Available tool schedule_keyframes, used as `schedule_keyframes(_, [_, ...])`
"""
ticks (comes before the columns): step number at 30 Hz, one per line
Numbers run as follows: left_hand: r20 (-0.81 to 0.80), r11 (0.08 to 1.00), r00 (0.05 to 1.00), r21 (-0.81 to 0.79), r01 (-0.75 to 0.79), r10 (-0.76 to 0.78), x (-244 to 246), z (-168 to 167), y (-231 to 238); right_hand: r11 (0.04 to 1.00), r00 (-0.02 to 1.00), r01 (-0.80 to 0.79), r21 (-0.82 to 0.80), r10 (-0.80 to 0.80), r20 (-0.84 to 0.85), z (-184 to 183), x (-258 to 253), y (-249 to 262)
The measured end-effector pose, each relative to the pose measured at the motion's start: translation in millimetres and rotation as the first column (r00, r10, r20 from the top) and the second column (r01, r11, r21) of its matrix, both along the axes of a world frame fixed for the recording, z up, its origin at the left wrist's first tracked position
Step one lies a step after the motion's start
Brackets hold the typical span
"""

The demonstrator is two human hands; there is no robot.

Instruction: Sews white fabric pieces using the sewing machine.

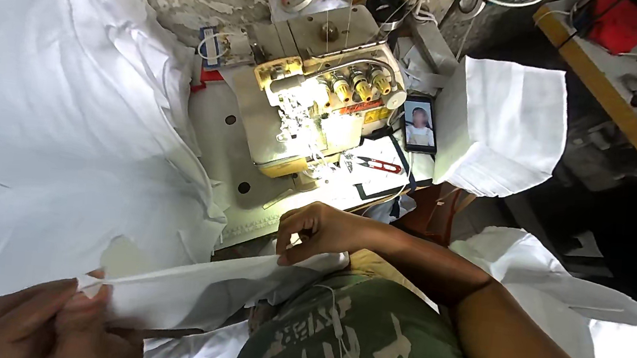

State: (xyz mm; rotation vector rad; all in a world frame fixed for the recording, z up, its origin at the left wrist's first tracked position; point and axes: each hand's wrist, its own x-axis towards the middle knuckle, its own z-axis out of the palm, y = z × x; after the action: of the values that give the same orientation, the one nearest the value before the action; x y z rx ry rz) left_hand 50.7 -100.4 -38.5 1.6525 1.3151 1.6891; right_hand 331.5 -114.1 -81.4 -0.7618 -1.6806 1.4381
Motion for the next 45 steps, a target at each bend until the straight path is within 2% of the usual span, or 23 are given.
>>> schedule_keyframes(4, [-0.016,1.000,1.000,0.014,-0.023,0.023,-6.3,-2.2,-0.5,0.999,0.997,0.034,-0.017,-0.033,0.067,6.8,-0.8,-1.8])
schedule_keyframes(8, [-0.010,0.997,0.997,0.006,-0.079,0.079,-11.9,1.7,5.2,0.965,0.974,0.221,0.143,-0.224,0.007,3.6,-11.1,-7.9])
schedule_keyframes(10, [-0.151,0.996,0.986,0.077,-0.053,0.064,-16.7,8.5,17.6,0.929,0.958,0.280,0.243,-0.286,-0.009,4.4,-18.6,-10.5])
schedule_keyframes(11, [-0.298,0.988,0.954,0.151,0.006,0.039,-22.5,7.5,30.5,0.912,0.947,0.310,0.270,-0.321,-0.007,3.9,-21.3,-11.4])
schedule_keyframes(13, [-0.518,0.937,0.856,0.303,0.177,0.006,-9.1,11.4,66.2,0.898,0.922,0.373,0.235,-0.386,0.010,-3.7,-22.3,-13.0])
schedule_keyframes(15, [-0.601,0.892,0.796,0.318,0.320,-0.071,30.3,11.7,100.1,0.887,0.895,0.438,0.147,-0.446,0.026,-22.4,-18.2,-14.1])
schedule_keyframes(19, [-0.592,0.910,0.744,0.042,0.412,-0.310,93.7,-31.8,145.4,0.769,0.763,0.639,0.025,-0.637,0.110,-69.5,-10.8,-13.6])
schedule_keyframes(21, [-0.567,0.899,0.732,-0.032,0.438,-0.377,125.2,-55.9,152.9,0.687,0.678,0.727,-0.013,-0.714,0.173,-87.2,-3.4,-21.1])
schedule_keyframes(24, [-0.575,0.875,0.696,-0.076,0.478,-0.430,164.3,-80.4,150.0,0.607,0.603,0.793,-0.057,-0.767,0.220,-103.2,11.5,-38.3])
schedule_keyframes(26, [-0.614,0.871,0.678,-0.033,0.490,-0.404,177.6,-96.1,147.6,0.576,0.586,0.809,-0.113,-0.782,0.213,-109.0,18.1,-48.7])
schedule_keyframes(28, [-0.651,0.874,0.663,0.000,0.486,-0.369,180.6,-105.8,147.0,0.564,0.585,0.811,-0.155,-0.787,0.196,-109.3,20.7,-54.3])
schedule_keyframes(31, [-0.620,0.892,0.696,-0.014,0.452,-0.362,179.0,-106.0,146.3,0.569,0.599,0.798,-0.199,-0.783,0.167,-104.6,20.3,-55.0])
schedule_keyframes(34, [-0.643,0.914,0.716,0.061,0.402,-0.272,176.7,-108.5,141.3,0.566,0.600,0.797,-0.209,-0.783,0.165,-104.1,20.5,-51.9])
schedule_keyframes(37, [-0.790,0.927,0.601,0.125,0.354,-0.123,175.0,-107.1,116.1,0.564,0.594,0.802,-0.197,-0.788,0.163,-103.6,23.3,-51.1])
schedule_keyframes(40, [-0.842,0.949,0.515,0.015,0.314,-0.157,174.9,-107.2,88.0,0.549,0.578,0.814,-0.192,-0.801,0.157,-100.2,25.8,-49.2])
schedule_keyframes(45, [-0.840,0.962,0.520,-0.005,0.273,-0.152,179.7,-113.0,88.6,0.520,0.543,0.835,-0.177,-0.830,0.126,-90.1,30.6,-40.9])
